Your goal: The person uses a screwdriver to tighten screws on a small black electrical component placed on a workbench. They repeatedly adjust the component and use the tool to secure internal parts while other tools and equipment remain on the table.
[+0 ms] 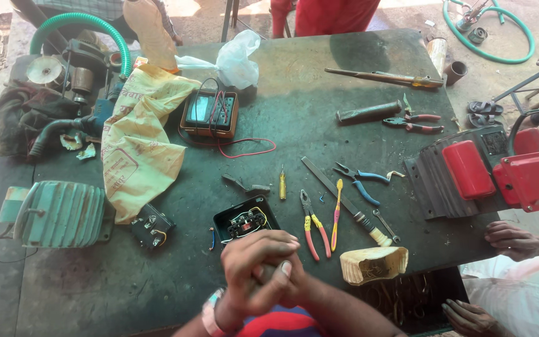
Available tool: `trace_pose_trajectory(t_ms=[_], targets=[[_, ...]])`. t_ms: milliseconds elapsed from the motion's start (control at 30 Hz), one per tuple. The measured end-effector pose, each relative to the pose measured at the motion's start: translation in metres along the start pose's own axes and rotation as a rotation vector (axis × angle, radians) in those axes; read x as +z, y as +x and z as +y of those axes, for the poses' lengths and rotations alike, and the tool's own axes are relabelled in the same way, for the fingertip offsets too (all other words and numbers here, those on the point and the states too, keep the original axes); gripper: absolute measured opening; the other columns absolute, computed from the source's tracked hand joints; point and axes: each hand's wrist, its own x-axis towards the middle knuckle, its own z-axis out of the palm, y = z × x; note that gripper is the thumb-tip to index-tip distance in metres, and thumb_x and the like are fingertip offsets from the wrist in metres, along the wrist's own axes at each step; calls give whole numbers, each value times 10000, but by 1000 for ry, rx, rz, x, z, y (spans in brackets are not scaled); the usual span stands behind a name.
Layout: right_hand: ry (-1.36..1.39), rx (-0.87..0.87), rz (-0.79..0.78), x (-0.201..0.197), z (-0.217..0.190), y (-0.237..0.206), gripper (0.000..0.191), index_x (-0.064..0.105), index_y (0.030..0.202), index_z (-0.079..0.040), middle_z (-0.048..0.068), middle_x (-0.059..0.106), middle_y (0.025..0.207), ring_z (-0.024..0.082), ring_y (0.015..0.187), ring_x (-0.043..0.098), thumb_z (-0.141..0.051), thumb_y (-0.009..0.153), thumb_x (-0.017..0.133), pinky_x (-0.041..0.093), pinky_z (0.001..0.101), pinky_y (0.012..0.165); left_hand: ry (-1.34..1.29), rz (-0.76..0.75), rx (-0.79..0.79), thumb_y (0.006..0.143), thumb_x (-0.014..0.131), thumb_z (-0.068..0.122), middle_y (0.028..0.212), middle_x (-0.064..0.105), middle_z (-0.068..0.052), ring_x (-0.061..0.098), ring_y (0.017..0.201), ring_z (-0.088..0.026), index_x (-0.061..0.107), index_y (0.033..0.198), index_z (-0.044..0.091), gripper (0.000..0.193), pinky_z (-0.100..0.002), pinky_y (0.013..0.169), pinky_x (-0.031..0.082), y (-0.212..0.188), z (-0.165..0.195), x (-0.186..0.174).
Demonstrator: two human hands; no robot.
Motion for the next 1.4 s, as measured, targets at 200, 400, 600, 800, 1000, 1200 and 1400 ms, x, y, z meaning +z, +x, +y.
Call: trace_pose_trajectory(t_ms=[200, 400, 600, 800, 1000, 1200, 1400], targets=[[-156, -117, 285, 21, 1, -3, 410, 536, 1339, -9, 98, 617, 1329, 217, 1266, 627, -288, 1045, 475, 532, 378, 1054, -257, -308, 15, 748, 679, 234, 981, 770, -167, 801, 890, -276, 734, 975, 2, 330, -350, 814, 642, 11, -25, -10], [-120, 34, -55, -16, -7, 15, 378, 688, 1194, 2, 106, 709, 1119, 195, 1058, 698, -325, 1053, 560, 583, 357, 884, -38, -57, 98, 818, 745, 227, 1088, 752, -195, 786, 983, -298, 694, 1104, -23, 383, -371, 865, 633, 6, -10, -4], [99, 87, -449, -44, -6, 35, 428, 679, 1190, 10, 92, 707, 1126, 164, 1085, 675, -380, 1041, 584, 555, 347, 946, 244, 74, 64, 822, 796, 218, 1143, 736, -179, 769, 1029, -299, 682, 1161, -21, 431, -365, 898, 613, -4, 15, -2], [116, 178, -357, -28, -3, 36, 358, 710, 1068, 29, 76, 699, 1005, 149, 980, 653, -325, 1027, 672, 540, 320, 858, 207, 174, -38, 832, 740, 133, 1176, 732, -198, 756, 1089, -307, 673, 1166, -40, 382, -375, 967, 584, -8, 28, 10], [165, 29, -187, -6, -4, 23, 273, 676, 1109, 7, 69, 693, 1048, 142, 979, 668, -242, 1020, 608, 547, 308, 819, 198, 260, -28, 800, 722, 79, 1109, 751, -210, 776, 1031, -307, 699, 1053, -59, 289, -364, 927, 595, -9, 25, 18], [60, -40, -181, -3, -5, 15, 246, 657, 1178, 8, 63, 694, 1091, 148, 1032, 675, -207, 1084, 581, 545, 299, 902, 126, 260, -1, 794, 607, 4, 1015, 761, -230, 794, 1016, -330, 699, 1002, -85, 244, -381, 943, 612, -12, 17, 20], [96, -43, -151, 2, 10, -4, 240, 606, 1263, -12, 65, 699, 1140, 141, 1128, 680, -185, 1108, 541, 545, 304, 967, 42, 240, 48, 722, 606, 8, 933, 748, -222, 800, 930, -335, 692, 952, -93, 265, -408, 906, 649, -13, 6, 20]])
